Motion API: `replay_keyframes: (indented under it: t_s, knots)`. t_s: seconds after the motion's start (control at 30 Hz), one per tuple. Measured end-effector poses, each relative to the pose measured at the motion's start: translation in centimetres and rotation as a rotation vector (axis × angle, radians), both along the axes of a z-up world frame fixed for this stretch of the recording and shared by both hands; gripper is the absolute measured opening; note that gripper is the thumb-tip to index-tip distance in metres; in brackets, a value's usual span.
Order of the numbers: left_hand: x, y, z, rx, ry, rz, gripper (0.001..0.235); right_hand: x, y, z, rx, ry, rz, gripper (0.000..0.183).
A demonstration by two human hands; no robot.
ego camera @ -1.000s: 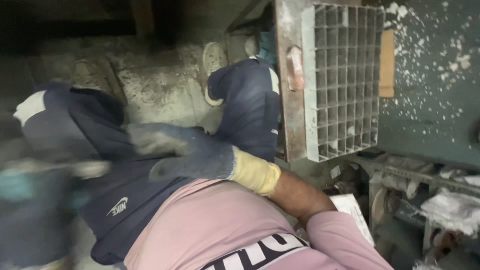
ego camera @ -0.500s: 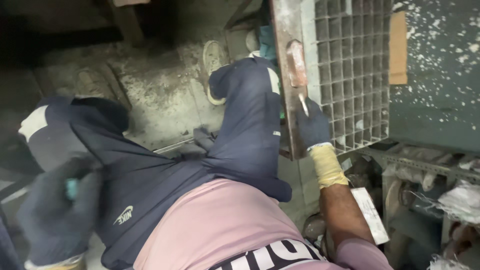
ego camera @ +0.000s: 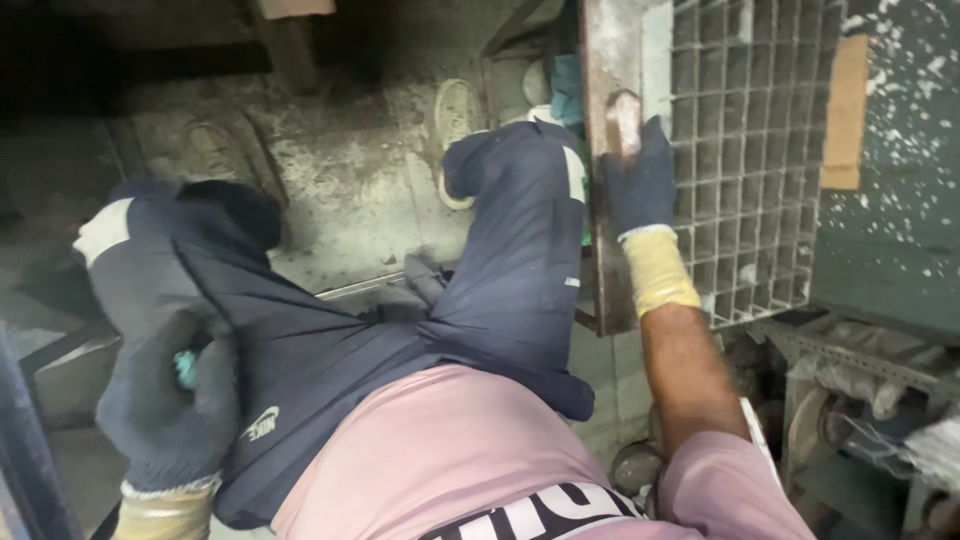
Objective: The person puts on gloves and then uses a cloth and a polishing block to rub and polish small L-shaped metal components by hand, handling them one at a time.
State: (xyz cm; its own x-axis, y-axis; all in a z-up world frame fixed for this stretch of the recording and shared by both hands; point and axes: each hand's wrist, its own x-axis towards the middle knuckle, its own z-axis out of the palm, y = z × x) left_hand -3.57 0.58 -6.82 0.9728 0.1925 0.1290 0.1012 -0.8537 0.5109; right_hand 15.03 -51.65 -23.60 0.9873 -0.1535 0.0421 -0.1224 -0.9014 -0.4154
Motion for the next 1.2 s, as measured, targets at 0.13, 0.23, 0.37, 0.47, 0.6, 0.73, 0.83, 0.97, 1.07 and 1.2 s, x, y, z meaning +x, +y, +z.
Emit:
replay_keyframes:
  t_s: [0.13,0.23,0.37,0.47,0.6,0.73,0.83,0.97,1.07,1.2]
  knots:
    - [0.7,-0.5,0.3,0.037,0.025,0.027,0.017,2.7,-1.0,-1.8,-0.026,0.043,0.027,0.079]
    - [1.8,-1.1,1.1,-0.004,-0.083,0.006,0.017,4.5,-1.9,0.9,0.163,0.171,-0.024,0.061]
    - [3.1,-1.0,1.5,-0.067,-0.049,-0.012,0.024,1.3,0.4,5.9,1.532,0.192,0.032,0.025]
    - [4.0,-1.3,1.3,-0.062,-0.071,-0.039,0.027,3.5,8.1,6.7,1.912,0.562,0.615,0.025]
    - [4.4,-1.4,0.9,-0.039,-0.092,-0.085,0.028,1.4,18.0,10.3,1.814,0.745,0.769,0.019]
    - [3.9,-1.0,0.6,-0.07,-0.061,-0.064,0.032,1.7,26.8,8.4,1.587,0.826,0.529,0.022]
    - [3.7,-0.6,0.3,-0.068,-0.078,-0.025,0.033,1.8,30.8,6.0,1.657,0.823,0.282,0.025]
    - [3.5,-0.2,0.3,-0.06,-0.071,-0.022,0.03,2.5,32.8,4.5,1.761,0.905,0.043,0.029]
    - [4.1,-0.3,0.2,-0.034,-0.077,-0.028,0.031,3.1,33.2,3.9,1.833,0.918,-0.02,0.028]
    - [4.1,-0.6,0.0,-0.004,-0.049,-0.002,0.032,2.7,31.6,2.7,1.708,0.783,0.071,0.028]
